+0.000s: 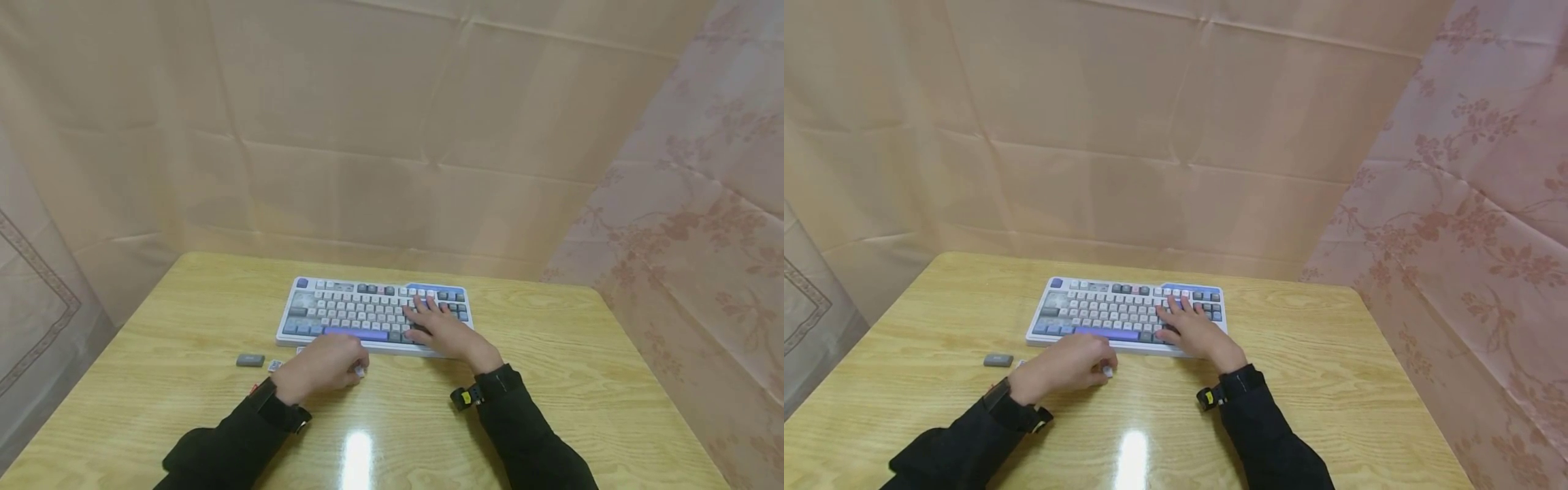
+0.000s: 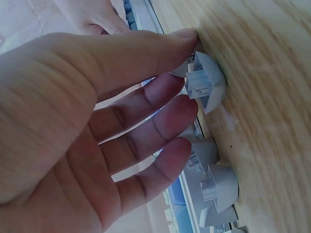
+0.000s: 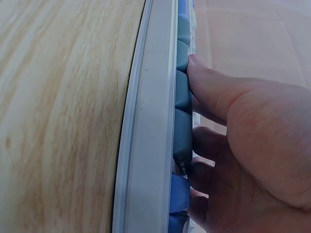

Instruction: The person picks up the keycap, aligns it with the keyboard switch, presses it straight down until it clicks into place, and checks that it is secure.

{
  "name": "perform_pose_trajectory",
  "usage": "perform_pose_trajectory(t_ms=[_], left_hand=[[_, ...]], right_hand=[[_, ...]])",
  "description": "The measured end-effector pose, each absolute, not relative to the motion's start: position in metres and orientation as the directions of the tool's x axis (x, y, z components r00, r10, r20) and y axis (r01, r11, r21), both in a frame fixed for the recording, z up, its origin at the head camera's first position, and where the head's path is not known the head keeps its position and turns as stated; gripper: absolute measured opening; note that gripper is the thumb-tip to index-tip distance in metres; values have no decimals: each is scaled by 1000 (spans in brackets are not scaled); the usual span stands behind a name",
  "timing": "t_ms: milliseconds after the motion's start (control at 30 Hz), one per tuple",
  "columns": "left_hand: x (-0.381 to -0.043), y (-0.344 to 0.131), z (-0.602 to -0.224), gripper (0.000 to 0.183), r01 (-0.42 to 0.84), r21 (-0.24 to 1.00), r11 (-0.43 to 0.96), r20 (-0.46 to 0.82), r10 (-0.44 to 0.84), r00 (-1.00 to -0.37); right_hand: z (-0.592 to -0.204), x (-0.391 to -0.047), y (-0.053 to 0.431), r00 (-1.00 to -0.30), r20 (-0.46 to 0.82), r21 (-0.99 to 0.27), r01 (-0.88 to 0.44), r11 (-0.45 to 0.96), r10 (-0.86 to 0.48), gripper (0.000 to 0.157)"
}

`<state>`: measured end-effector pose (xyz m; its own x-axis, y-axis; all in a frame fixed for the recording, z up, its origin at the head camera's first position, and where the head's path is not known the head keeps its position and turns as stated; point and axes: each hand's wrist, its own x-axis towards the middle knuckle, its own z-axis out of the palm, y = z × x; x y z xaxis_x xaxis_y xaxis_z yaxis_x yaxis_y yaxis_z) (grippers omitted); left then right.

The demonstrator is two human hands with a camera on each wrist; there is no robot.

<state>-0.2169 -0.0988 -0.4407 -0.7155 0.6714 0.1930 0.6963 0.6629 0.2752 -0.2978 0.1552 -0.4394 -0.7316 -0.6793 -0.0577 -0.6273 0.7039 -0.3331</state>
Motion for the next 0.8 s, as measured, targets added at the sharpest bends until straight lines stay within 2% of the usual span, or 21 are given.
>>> perform_pose_trajectory(t_ms=[500, 800], left_hand=[[-220, -99, -441, 9, 675, 308, 670, 167, 660, -732], [-222, -105, -435, 6, 630, 360, 688, 137, 629, -765]], right_hand=[[-441, -299, 155, -733, -61, -334, -624, 706, -677, 58], [-440, -299, 155, -740, -80, -333, -612, 717, -668, 59]])
